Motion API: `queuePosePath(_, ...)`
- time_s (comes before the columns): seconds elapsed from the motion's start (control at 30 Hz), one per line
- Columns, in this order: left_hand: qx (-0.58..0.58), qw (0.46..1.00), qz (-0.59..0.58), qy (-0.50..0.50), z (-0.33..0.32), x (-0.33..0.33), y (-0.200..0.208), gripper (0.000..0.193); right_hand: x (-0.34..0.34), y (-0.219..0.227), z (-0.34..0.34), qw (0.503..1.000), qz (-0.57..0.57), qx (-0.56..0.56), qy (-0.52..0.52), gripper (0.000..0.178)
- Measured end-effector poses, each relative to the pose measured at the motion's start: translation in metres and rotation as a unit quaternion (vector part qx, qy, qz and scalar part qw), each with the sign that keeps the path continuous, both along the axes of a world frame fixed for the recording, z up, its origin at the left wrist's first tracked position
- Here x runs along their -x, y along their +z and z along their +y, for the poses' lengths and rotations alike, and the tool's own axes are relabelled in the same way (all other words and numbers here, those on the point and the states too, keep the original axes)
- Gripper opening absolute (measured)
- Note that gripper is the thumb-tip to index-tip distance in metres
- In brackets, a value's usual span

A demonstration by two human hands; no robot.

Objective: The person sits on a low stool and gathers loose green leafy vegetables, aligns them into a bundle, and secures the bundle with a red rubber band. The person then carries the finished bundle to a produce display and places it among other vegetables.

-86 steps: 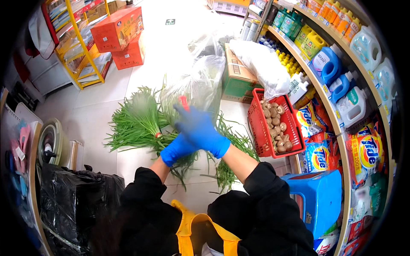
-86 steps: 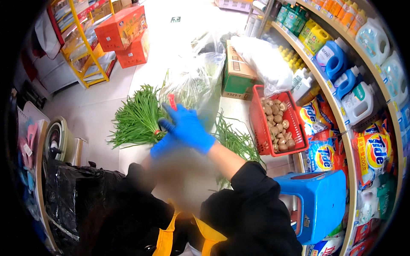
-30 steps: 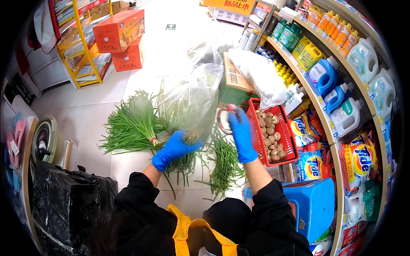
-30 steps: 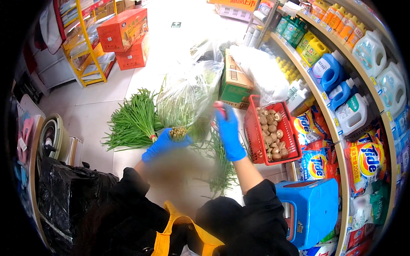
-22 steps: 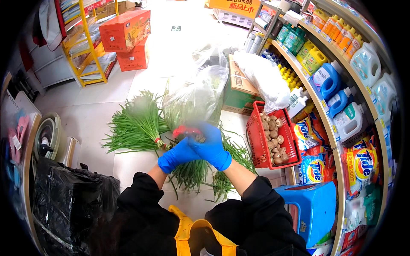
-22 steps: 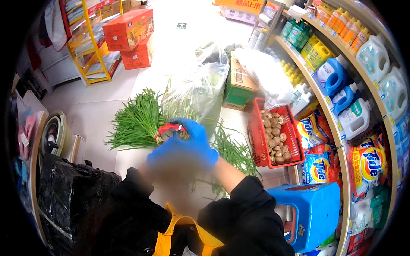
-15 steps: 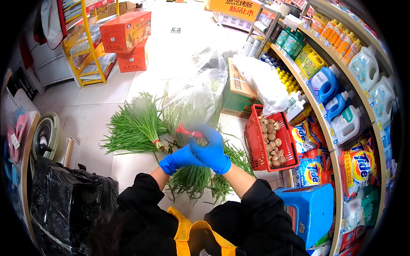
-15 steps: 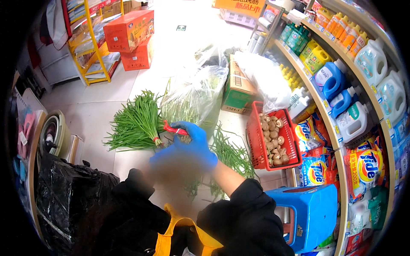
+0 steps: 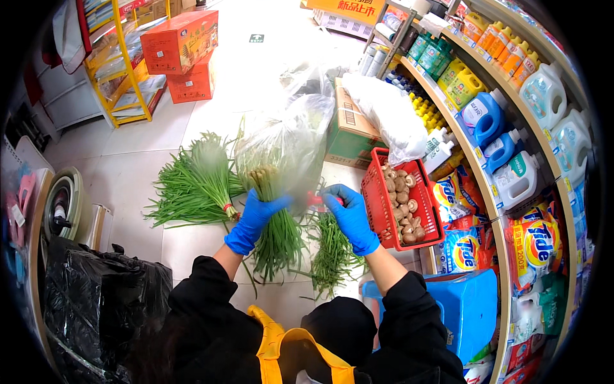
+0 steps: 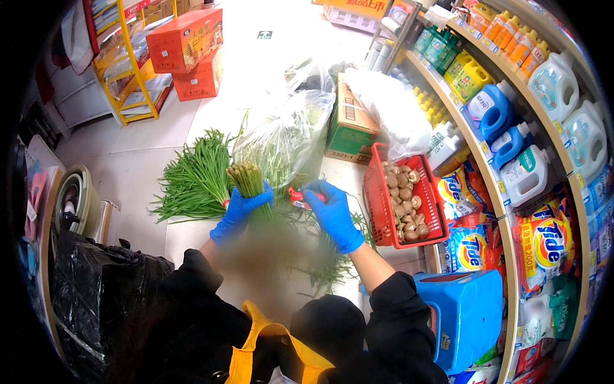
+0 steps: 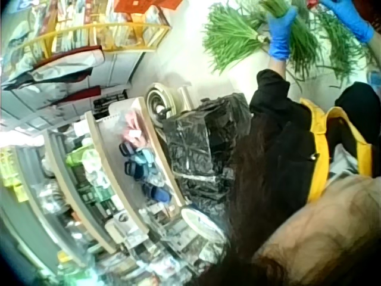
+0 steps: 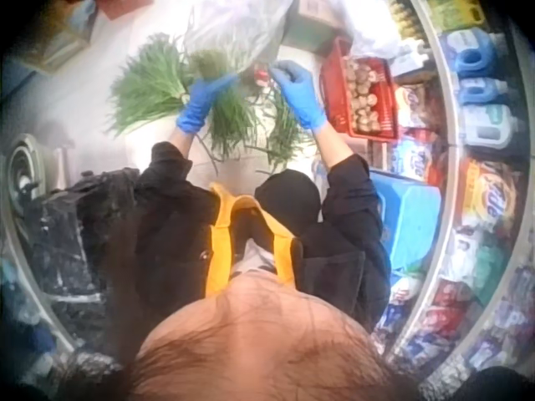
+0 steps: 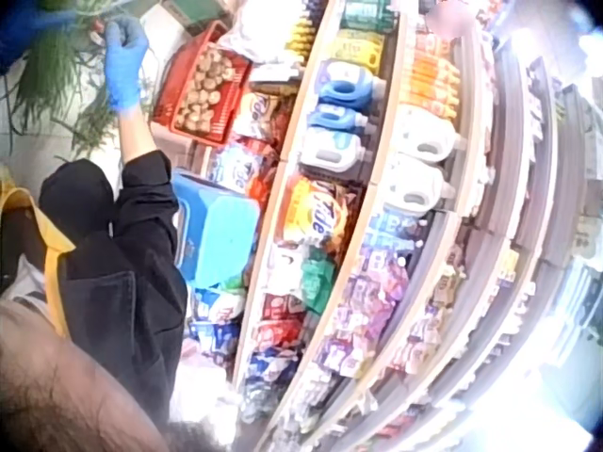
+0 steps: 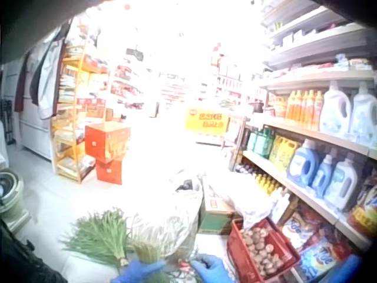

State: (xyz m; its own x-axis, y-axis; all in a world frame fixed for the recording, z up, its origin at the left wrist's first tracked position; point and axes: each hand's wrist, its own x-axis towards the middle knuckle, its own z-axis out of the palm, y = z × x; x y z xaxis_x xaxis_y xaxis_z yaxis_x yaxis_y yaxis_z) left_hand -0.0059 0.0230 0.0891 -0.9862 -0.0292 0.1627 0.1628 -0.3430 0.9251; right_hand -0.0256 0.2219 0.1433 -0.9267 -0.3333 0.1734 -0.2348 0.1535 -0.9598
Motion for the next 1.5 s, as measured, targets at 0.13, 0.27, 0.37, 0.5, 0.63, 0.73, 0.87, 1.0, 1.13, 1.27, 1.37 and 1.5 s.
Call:
queuePosePath(0.13,0.046,0.999,0.017,-0.017,0.006,0.0,-0.001,0.027,-0.005,-0.007,-0.007,0.999,-0.009,-0.04,0.016,0.016)
queuePosePath(0.27,0.079,0.997,-0.008,-0.013,0.009,-0.006,0.004,0.029,-0.006,-0.009,-0.009,0.997,-0.001,-0.081,0.013,0.016)
queuePosePath(0.37,0.11,0.993,-0.046,0.007,0.002,-0.007,0.011,0.029,-0.006,-0.003,-0.003,0.996,0.025,-0.082,0.006,0.016)
queuePosePath(0.5,0.073,0.997,-0.032,-0.004,-0.002,-0.003,0.006,0.028,-0.002,0.002,-0.001,0.998,0.007,-0.066,0.01,0.014)
queuePosePath(0.63,0.071,0.996,-0.03,-0.055,0.004,-0.001,0.003,0.029,-0.008,0.01,-0.011,0.998,0.007,-0.061,0.01,0.014)
queuePosePath(0.73,0.101,0.992,-0.057,-0.041,0.013,-0.008,0.019,0.03,-0.008,0.004,-0.009,0.993,0.053,-0.102,-0.005,0.014)
queuePosePath(0.87,0.114,0.99,-0.074,-0.044,0.007,-0.01,0.014,0.032,-0.012,0.007,-0.009,0.981,0.111,-0.161,-0.002,0.014)
queuePosePath(1.0,0.122,0.984,-0.062,-0.114,-0.004,-0.009,0.013,0.034,-0.008,0.029,0.001,0.862,0.334,-0.367,0.103,0.017)
queuePosePath(1.13,0.101,0.981,-0.033,-0.164,0.003,-0.013,0.018,0.034,0.002,0.006,0.015,0.863,0.25,-0.394,0.193,0.018)
queuePosePath(1.27,0.16,0.969,-0.046,-0.183,0.001,-0.013,0.013,0.034,0.0,0.015,0.023,0.882,0.189,-0.386,0.191,0.013)
queuePosePath(1.37,0.262,0.952,-0.006,-0.156,-0.004,-0.007,-0.005,0.033,0.004,0.037,0.036,0.888,0.155,-0.414,0.125,0.015)
queuePosePath(1.5,0.216,0.969,-0.025,-0.12,-0.005,0.003,-0.014,0.032,0.015,0.036,0.066,0.918,0.124,-0.374,0.048,0.017)
